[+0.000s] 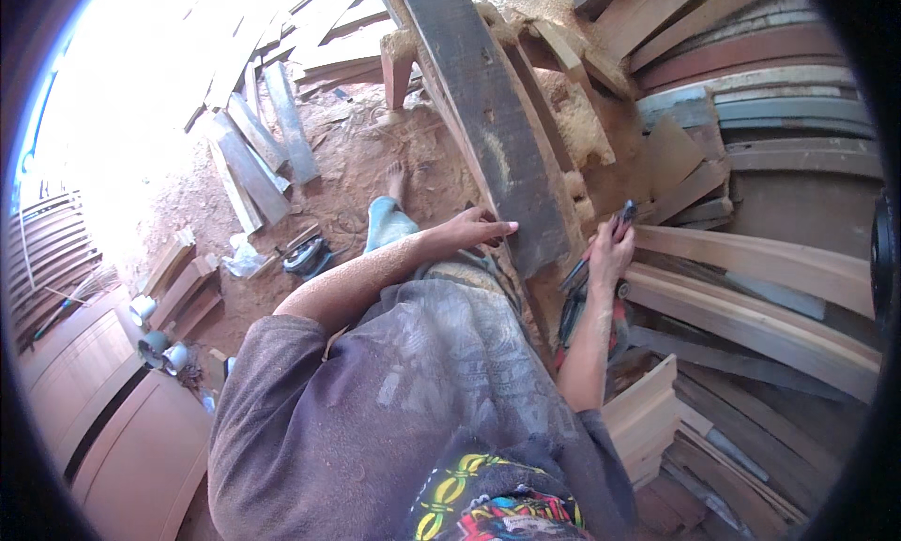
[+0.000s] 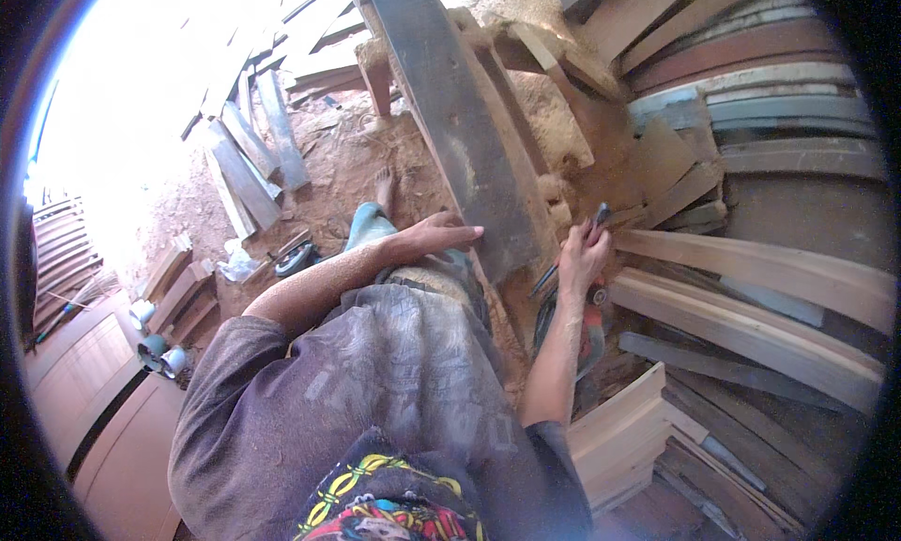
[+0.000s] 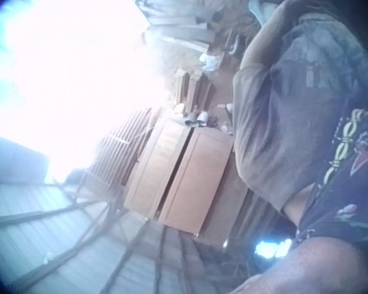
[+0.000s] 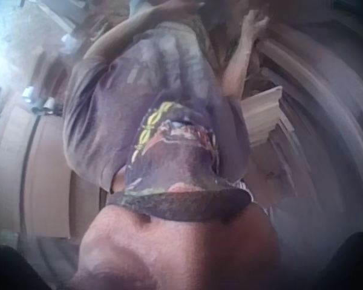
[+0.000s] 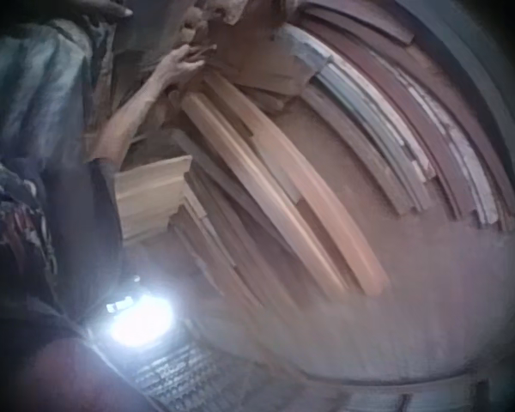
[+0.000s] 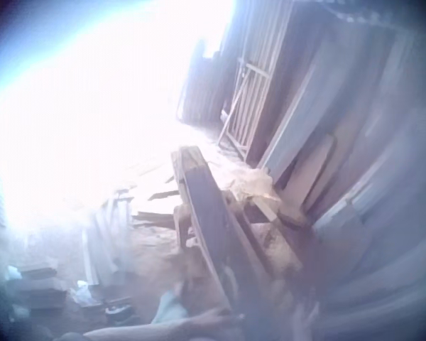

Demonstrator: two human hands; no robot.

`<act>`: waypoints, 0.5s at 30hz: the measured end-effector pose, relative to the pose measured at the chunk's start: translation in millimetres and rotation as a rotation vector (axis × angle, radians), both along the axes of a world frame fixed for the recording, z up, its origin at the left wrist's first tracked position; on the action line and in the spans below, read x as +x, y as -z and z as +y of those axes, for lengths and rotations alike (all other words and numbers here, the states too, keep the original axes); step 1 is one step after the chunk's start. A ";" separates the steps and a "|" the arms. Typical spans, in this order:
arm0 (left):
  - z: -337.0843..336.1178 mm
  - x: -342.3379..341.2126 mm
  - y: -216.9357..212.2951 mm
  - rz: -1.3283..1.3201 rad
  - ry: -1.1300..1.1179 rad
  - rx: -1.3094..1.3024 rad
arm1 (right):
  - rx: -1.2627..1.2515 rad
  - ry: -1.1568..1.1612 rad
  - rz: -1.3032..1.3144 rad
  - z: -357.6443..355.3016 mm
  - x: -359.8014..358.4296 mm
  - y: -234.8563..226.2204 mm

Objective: The person uses pliers to pull nails from a wooden plank and then uses a hammer to tap the plank. The person repeats this process on several nails along the plank.

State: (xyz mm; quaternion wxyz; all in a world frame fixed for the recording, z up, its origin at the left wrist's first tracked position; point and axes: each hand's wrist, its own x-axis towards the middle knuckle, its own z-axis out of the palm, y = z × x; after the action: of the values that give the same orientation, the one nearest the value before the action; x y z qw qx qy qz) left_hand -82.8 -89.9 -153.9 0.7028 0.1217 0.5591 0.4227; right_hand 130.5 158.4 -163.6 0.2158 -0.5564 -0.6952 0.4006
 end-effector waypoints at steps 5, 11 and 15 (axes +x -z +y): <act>-1.2 14.7 6.6 -0.030 -0.150 -0.017 | -0.048 -0.466 -0.162 -43.0 -48.6 -61.9; -19.0 21.2 -13.7 0.125 -0.333 0.070 | 0.006 -0.470 -0.181 -93.9 -49.1 -68.9; -38.9 6.1 -55.8 0.439 -0.229 0.214 | -0.241 -0.463 -0.054 -117.8 -33.5 -36.4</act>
State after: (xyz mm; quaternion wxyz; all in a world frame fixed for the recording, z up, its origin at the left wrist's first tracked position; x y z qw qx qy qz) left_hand -76.7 -128.8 -98.1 0.4954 0.2201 0.6604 0.5196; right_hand 97.0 40.5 -127.2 0.0319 -0.4148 -0.7567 0.5044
